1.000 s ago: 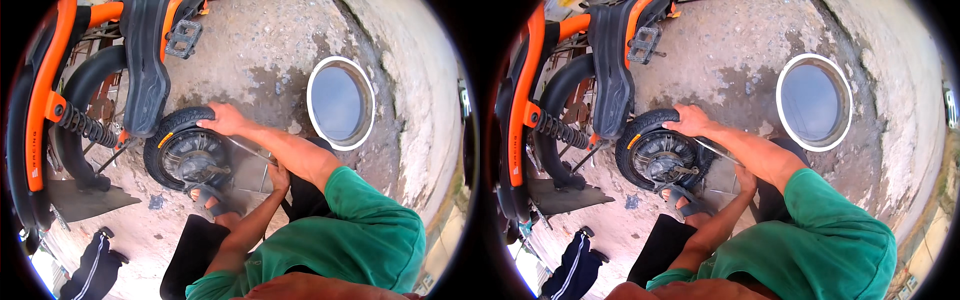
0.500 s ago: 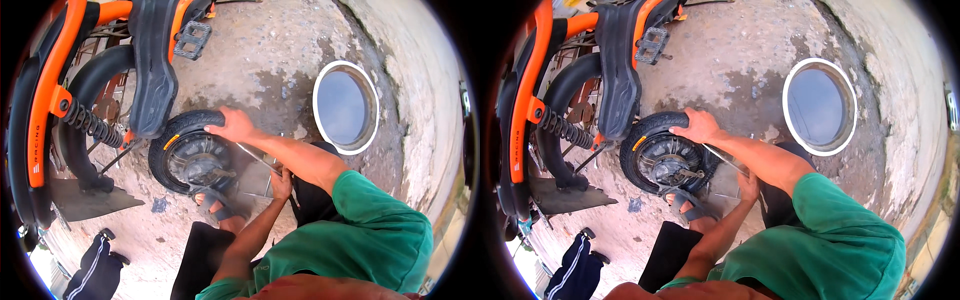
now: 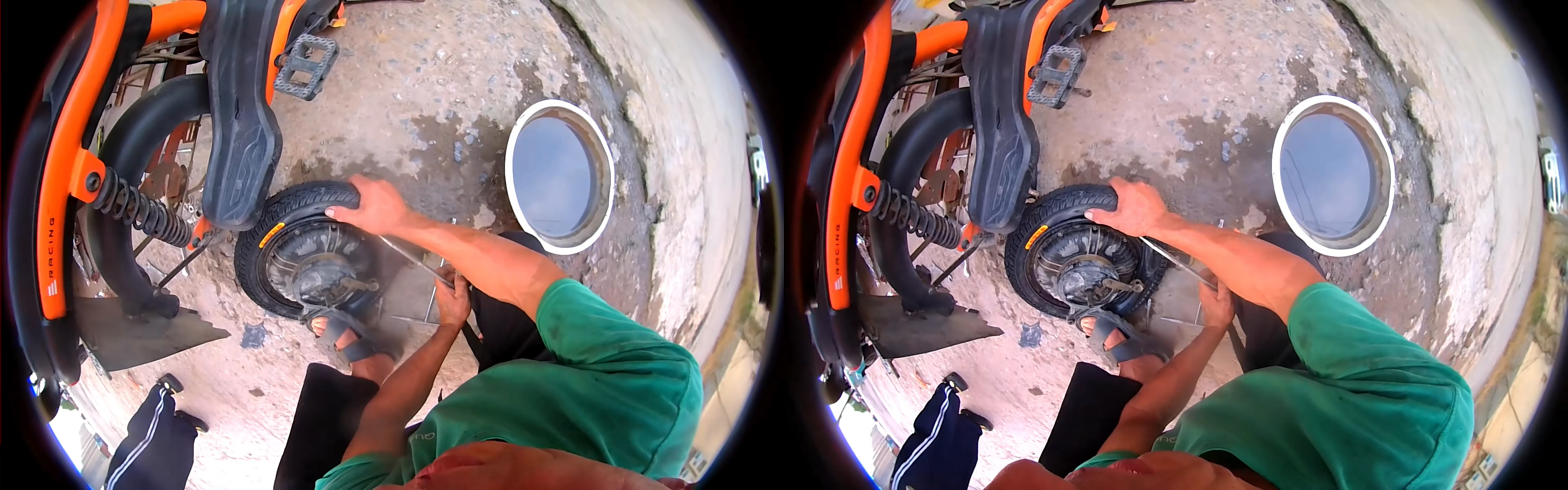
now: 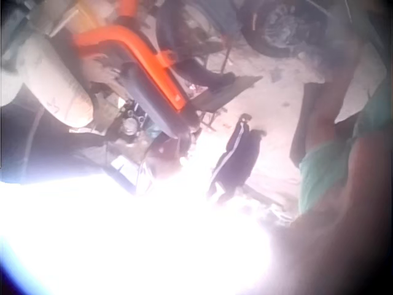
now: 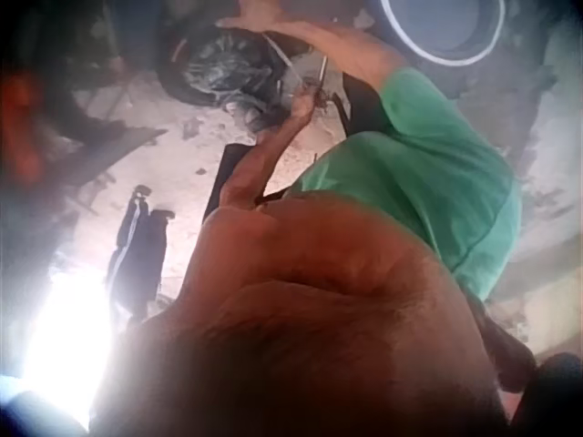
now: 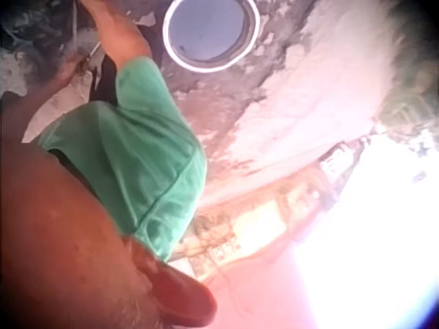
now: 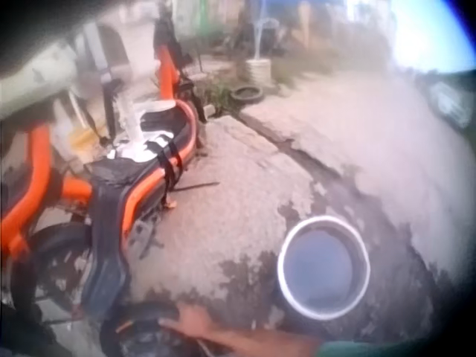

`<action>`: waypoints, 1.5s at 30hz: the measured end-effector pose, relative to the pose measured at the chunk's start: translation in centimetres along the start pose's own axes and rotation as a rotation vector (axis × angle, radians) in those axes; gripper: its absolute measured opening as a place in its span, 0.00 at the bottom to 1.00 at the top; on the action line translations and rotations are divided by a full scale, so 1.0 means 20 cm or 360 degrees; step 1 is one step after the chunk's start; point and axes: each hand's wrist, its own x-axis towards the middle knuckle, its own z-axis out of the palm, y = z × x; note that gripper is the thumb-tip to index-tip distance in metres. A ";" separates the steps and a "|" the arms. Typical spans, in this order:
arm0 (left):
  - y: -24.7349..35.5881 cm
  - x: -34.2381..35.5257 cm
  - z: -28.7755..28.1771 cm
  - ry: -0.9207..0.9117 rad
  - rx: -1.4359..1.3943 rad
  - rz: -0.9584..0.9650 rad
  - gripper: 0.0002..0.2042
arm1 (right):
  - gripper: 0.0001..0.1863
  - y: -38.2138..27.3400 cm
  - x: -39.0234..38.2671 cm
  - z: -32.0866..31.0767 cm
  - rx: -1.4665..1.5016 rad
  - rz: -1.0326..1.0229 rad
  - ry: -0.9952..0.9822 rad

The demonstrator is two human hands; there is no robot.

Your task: The person repairs an electric scooter tire by using two metal pry bars to separate the tire bead from the hub, then uses a wrench to work on the hub bolts while the scooter is propped up.

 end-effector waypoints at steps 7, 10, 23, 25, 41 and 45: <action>-0.02 -0.04 -0.09 -0.0001 0.0144 -0.0135 0.15 | 0.40 0.00 0.00 0.01 -0.0035 -0.0028 0.0030; -0.05 -0.08 -0.21 -0.0031 -0.0049 -0.0273 0.10 | 0.39 0.01 0.00 0.00 0.0002 -0.0063 0.0038; 0.47 -0.21 -0.34 -0.0525 -0.0456 -0.0948 0.12 | 0.46 0.01 -0.01 -0.07 0.0005 -0.0070 -0.0086; 0.58 -0.19 -0.35 -0.0688 -0.0636 -0.1013 0.14 | 0.47 0.02 0.00 -0.05 0.0018 -0.0058 -0.0113; -0.08 -0.19 -0.69 -0.0531 0.0926 -0.0545 0.19 | 0.42 0.06 0.02 0.02 -0.0019 -0.0074 0.0030; 0.40 -0.25 -0.91 -0.0534 0.1261 -0.0516 0.16 | 0.44 0.00 0.02 0.00 0.0018 -0.0041 -0.0039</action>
